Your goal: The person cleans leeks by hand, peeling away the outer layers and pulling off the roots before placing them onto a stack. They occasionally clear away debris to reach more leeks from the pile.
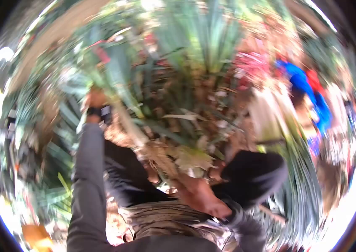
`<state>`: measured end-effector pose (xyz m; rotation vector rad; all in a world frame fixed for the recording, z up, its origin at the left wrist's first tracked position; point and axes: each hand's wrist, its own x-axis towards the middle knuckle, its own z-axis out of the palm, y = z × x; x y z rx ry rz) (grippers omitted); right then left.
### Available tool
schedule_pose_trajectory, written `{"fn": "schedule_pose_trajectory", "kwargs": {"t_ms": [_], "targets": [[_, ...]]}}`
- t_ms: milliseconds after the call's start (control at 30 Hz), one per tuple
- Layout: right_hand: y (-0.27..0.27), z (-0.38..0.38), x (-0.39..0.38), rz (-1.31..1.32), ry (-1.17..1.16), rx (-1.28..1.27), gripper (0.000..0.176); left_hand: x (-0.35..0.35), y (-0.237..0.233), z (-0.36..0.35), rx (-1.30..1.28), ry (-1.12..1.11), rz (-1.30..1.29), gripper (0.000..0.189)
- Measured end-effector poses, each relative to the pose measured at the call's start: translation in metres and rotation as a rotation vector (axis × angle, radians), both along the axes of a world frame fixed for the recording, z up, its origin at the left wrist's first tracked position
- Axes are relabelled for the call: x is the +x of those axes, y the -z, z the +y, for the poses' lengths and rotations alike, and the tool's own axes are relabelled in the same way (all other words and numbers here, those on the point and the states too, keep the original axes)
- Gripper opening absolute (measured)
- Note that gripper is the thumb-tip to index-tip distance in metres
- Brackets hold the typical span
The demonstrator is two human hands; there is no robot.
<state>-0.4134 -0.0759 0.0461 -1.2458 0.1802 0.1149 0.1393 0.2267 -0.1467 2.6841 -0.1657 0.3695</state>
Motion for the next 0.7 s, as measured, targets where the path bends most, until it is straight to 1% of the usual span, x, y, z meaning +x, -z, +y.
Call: {"fn": "schedule_pose_trajectory", "kwargs": {"t_ms": [33, 67, 100, 133, 167, 200, 233, 267, 300, 333, 367, 433, 467, 500, 567, 633, 700], "targets": [[-0.001, -0.012, -0.016, 0.052, -0.058, -0.257, 0.012, -0.005, -0.01, -0.014, -0.393, -0.104, 0.081, 0.046], [-0.002, -0.024, -0.032, 0.102, -0.129, -0.511, 0.011, -0.009, -0.021, -0.027, -0.888, -0.199, 0.109, 0.045], [-0.02, -0.032, -0.054, 0.054, -0.079, -0.546, 0.021, -0.012, -0.034, -0.034, -1.217, -0.299, 0.103, 0.045], [-0.017, -0.049, -0.083, 0.124, 0.224, -0.011, 0.026, -0.013, -0.045, -0.028, -1.406, -0.377, 0.068, 0.045], [-0.019, -0.061, -0.094, 0.192, 0.411, 0.132, 0.031, -0.012, -0.051, -0.024, -1.535, -0.432, 0.026, 0.045], [-0.021, -0.074, -0.102, 0.232, 0.613, 0.27, 0.036, -0.011, -0.055, -0.033, -1.614, -0.493, -0.097, 0.047], [-0.028, -0.087, -0.087, 0.221, 0.687, -0.005, 0.041, -0.009, -0.063, -0.049, -1.704, -0.542, -0.229, 0.051], [-0.034, -0.102, -0.065, 0.201, 0.745, -0.289, 0.046, -0.026, -0.09, -0.071, -1.845, -0.461, -0.179, 0.05], [-0.034, -0.11, -0.041, 0.122, 0.691, -0.576, 0.047, -0.05, -0.116, -0.084, -1.979, -0.374, -0.124, 0.049], [-0.034, -0.117, -0.017, 0.046, 0.667, -0.869, 0.048, -0.054, -0.125, -0.094, -2.072, -0.323, -0.122, 0.042], [-0.013, -0.119, 0.011, -0.09, 0.531, -1.156, 0.045, -0.057, -0.133, -0.103, -2.164, -0.273, -0.118, 0.036], [0.044, -0.105, 0.061, -0.218, 0.231, -1.1, 0.04, -0.061, -0.135, -0.112, -2.148, -0.078, -0.033, 0.033], [0.075, -0.088, 0.085, -0.267, 0.002, -1.327, 0.041, -0.078, -0.151, -0.122, -2.193, -0.044, 0.041, 0.029], [0.099, -0.069, 0.11, -0.315, -0.237, -1.544, 0.043, -0.079, -0.151, -0.128, -2.214, 0.006, 0.079, 0.026], [0.109, -0.041, 0.163, -0.484, -0.301, -1.619, 0.04, -0.097, -0.168, -0.141, -2.231, -0.018, 0.182, 0.029], [0.108, -0.02, 0.193, -0.667, -0.01, -1.318, 0.032, -0.113, -0.173, -0.148, -2.238, 0.231, 0.157, 0.031], [0.039, -0.009, 0.225, 0.012, 0.0, -0.553, 0.03, -0.115, -0.166, -0.154, -2.173, 0.256, 0.286, 0.032]]}}
